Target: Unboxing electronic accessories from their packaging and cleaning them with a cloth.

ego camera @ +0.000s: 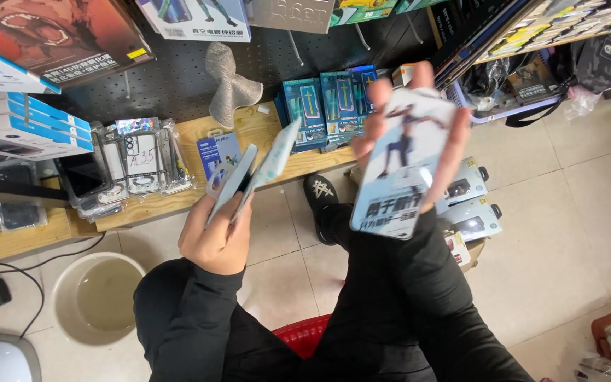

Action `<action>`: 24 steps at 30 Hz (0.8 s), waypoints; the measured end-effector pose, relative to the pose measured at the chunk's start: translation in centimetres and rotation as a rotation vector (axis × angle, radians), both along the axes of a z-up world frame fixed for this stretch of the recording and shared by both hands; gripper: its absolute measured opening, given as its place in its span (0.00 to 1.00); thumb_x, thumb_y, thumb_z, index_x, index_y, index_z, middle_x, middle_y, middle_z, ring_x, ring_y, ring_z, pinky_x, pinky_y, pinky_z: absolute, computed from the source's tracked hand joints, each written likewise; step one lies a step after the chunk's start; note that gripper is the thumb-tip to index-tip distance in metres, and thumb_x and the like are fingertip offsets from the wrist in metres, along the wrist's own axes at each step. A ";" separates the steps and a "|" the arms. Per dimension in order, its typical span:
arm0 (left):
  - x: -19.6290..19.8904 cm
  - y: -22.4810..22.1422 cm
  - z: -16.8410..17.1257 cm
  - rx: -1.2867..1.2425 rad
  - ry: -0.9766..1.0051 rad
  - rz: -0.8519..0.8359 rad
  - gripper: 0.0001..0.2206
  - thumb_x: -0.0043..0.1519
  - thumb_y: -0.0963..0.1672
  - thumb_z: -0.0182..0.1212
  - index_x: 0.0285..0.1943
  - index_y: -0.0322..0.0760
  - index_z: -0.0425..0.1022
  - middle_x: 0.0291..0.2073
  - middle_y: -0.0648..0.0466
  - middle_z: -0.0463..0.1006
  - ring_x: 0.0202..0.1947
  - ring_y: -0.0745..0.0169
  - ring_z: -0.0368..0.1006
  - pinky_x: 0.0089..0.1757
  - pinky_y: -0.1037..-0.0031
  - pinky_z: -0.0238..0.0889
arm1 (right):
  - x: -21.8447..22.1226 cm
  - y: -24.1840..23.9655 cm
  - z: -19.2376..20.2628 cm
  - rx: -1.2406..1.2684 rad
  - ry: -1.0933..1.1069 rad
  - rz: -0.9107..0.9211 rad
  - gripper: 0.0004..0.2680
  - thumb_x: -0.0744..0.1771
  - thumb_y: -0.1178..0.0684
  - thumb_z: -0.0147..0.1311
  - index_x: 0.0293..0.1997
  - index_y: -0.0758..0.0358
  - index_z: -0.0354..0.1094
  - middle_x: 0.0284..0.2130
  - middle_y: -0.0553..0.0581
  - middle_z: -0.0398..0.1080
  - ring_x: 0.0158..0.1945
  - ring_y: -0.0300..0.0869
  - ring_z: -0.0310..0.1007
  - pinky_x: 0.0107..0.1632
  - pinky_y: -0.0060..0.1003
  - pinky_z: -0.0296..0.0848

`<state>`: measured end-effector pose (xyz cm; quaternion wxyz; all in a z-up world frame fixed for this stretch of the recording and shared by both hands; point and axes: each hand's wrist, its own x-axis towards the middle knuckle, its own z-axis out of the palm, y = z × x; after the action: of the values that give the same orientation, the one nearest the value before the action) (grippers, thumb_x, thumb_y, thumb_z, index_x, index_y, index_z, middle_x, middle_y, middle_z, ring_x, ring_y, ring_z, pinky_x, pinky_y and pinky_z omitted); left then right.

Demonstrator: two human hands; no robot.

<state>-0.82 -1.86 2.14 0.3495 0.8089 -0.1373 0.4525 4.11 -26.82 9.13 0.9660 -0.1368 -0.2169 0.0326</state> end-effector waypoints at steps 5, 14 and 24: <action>0.6 0.2 0.0 -0.138 0.158 0.032 0.10 0.50 0.35 0.78 0.31 0.25 0.77 0.35 0.40 0.80 0.30 0.51 0.76 0.29 0.68 0.64 | -0.2 3.2 -3.6 -0.024 0.074 0.319 0.21 0.72 0.36 0.43 0.71 0.53 0.61 0.62 0.74 0.65 0.47 0.52 0.72 0.51 0.48 0.70; 1.3 0.5 0.6 -0.581 0.526 -0.027 0.06 0.54 0.37 0.72 0.28 0.30 0.78 0.26 0.52 0.80 0.33 0.72 0.72 0.34 0.73 0.66 | -0.7 6.9 -4.6 -0.140 0.172 0.287 0.22 0.70 0.37 0.46 0.71 0.55 0.58 0.62 0.77 0.62 0.48 0.57 0.68 0.50 0.48 0.68; 1.1 -0.1 0.2 -0.636 0.648 -0.120 0.04 0.54 0.39 0.72 0.30 0.33 0.80 0.28 0.54 0.82 0.35 0.73 0.74 0.34 0.75 0.68 | -1.0 8.2 -4.3 -0.527 0.182 -0.053 0.26 0.68 0.33 0.48 0.70 0.56 0.51 0.62 0.80 0.61 0.47 0.54 0.72 0.46 0.44 0.74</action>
<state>0.26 -2.00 2.31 0.6310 0.7518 0.0782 0.1749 3.11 -18.67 4.83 0.9131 -0.3856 -0.1097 0.0750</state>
